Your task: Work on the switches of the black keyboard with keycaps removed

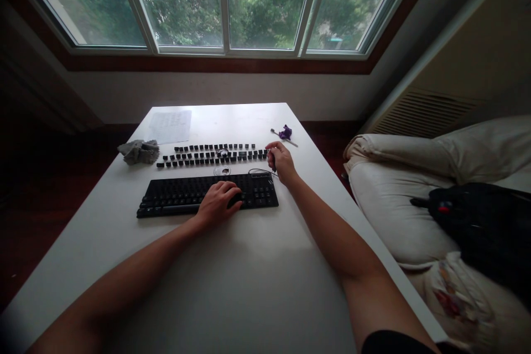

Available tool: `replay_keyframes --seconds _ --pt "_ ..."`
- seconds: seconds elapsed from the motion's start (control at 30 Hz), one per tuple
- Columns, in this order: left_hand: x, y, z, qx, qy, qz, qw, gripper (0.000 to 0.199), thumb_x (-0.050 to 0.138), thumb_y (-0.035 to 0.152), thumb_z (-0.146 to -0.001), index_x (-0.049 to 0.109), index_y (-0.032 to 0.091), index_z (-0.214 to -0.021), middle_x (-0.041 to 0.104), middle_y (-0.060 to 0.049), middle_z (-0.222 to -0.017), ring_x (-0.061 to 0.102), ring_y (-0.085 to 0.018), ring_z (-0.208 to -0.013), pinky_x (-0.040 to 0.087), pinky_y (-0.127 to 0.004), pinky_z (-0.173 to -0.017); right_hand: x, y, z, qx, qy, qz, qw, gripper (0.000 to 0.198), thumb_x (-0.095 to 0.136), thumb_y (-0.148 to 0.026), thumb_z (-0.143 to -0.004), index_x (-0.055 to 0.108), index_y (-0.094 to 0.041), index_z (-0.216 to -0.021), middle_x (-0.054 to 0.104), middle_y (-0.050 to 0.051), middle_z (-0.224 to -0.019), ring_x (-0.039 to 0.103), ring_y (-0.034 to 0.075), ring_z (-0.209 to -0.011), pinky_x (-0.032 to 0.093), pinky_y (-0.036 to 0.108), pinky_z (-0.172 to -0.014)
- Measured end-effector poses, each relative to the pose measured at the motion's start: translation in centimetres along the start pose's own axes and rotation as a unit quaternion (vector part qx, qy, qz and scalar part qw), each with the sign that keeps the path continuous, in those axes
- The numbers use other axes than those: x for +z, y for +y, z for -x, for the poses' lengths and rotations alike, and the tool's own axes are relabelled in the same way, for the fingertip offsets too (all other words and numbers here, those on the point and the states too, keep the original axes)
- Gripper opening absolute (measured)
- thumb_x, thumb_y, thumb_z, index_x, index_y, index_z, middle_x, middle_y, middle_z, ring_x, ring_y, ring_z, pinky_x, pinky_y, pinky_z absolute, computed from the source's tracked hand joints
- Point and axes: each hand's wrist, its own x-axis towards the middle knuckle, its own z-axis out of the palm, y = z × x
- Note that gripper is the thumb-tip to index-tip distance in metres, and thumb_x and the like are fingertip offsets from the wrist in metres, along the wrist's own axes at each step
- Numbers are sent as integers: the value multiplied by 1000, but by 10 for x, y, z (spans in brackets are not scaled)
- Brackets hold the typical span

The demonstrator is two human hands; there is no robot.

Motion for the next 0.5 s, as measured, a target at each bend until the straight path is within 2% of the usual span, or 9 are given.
replay_keyframes --seconds 0.13,0.5 --pt "-2 0 0 1 -1 5 1000 29 63 39 -91 64 25 -116 62 -8 -121 54 -26 -112 45 -45 -99 -1 -1 -1 9 0 10 1000 11 55 -27 -80 56 -23 -90 44 -6 -58 36 9 -45 28 20 -40" --pt "-2 0 1 -2 -2 8 1000 28 64 38 -91 65 25 -115 62 -8 -121 54 -26 -112 45 -45 -99 -4 3 -4 12 59 16 998 11 53 -25 -77 55 -23 -88 43 -7 -56 34 9 -43 26 20 -38"
